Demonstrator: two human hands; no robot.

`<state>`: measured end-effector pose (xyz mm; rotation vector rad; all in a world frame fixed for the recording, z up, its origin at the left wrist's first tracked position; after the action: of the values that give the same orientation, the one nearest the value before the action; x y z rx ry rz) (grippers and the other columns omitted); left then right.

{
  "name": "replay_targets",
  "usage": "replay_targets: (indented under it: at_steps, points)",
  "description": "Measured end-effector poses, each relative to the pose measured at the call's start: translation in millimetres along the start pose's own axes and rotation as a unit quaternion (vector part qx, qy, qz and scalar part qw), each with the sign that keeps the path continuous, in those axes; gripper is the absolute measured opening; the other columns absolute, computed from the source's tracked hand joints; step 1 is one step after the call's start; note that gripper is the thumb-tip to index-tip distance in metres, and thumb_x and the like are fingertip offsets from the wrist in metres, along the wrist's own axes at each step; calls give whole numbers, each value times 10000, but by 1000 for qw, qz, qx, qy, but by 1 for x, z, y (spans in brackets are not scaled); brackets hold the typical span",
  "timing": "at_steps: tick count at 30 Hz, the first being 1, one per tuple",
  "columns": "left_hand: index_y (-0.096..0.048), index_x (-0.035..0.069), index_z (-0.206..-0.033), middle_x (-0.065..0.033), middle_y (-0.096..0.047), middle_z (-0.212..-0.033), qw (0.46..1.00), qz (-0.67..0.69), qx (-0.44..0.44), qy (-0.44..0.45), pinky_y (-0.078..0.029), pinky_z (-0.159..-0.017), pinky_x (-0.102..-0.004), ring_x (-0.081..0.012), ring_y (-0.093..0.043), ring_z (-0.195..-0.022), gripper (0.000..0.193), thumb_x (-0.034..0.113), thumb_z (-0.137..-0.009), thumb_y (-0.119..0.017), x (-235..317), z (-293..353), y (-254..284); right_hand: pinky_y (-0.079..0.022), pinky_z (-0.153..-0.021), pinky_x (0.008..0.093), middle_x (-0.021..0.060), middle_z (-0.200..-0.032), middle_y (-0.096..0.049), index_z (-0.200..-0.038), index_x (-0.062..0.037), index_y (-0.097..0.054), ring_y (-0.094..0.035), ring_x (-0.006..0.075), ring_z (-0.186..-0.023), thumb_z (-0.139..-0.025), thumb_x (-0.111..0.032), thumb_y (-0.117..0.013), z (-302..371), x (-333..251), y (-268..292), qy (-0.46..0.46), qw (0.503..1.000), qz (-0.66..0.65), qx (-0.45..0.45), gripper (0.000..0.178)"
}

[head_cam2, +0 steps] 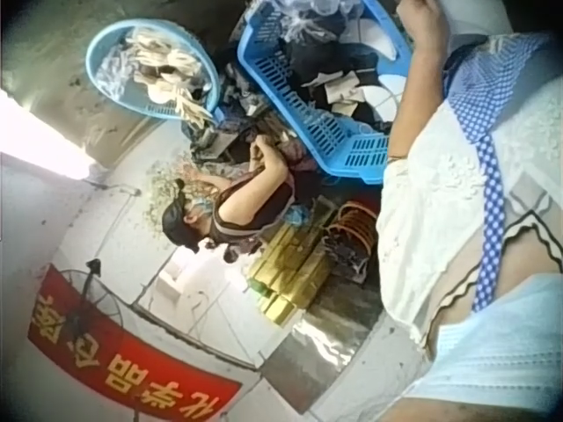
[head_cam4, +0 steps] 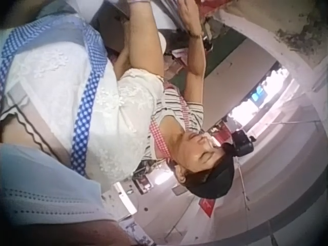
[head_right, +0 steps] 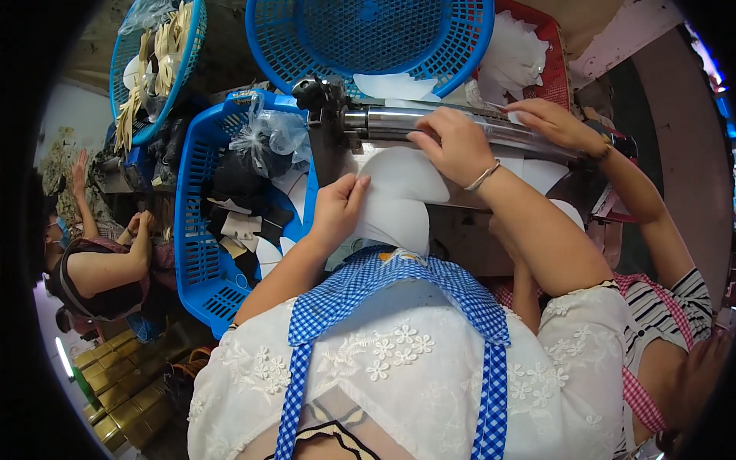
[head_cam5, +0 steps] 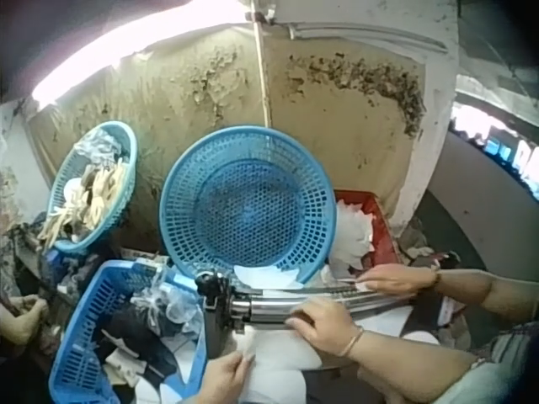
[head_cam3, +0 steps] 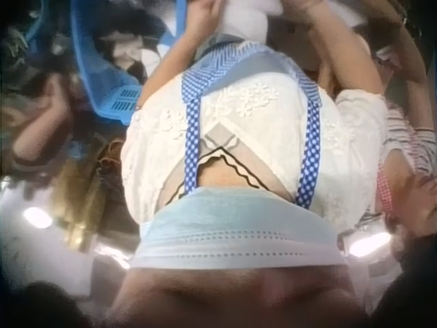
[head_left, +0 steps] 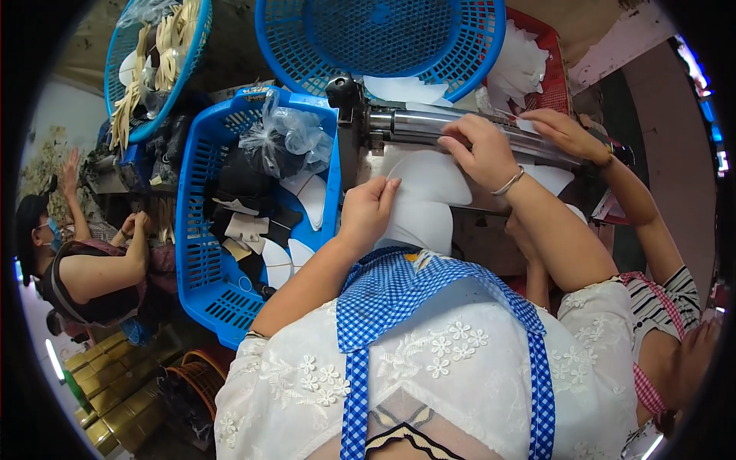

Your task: Applying glue to white shoe components using a manual roller machine in a factory setting.

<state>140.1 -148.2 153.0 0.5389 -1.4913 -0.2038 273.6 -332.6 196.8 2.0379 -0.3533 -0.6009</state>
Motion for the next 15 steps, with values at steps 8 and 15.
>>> replay_targets:
  at_steps: [8,15]
  points:
    - [-606,-24,-716,-210,-577,-616,991,91,-42,90,-416,-495,-384,-327,-531,-509,330,266,-872,-611,-1,-13,-7,-465,-639,276,74,-811,-620,-958,-18,-623,-571,123,-713,-804,-187,-676,5,-16,-2,-291,890,-234,-262,234]
    - [-617,-27,-699,-208,-596,-640,993,-117,25,3,-457,-552,-411,-347,-586,-572,381,330,-831,-639,1,-62,-33,-464,-746,380,131,-862,-602,-848,-52,-648,-571,298,-872,-799,-227,-627,-43,48,-37,-113,992,13,-57,183]
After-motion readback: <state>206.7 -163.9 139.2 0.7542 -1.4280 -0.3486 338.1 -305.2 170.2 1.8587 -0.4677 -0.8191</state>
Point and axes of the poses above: each hand's wrist, its own z-axis away from the middle knuckle, its own y-axis out of the back of the hand, x = y × z, the point moved 2 cm from there along -z, towards the middle knuckle
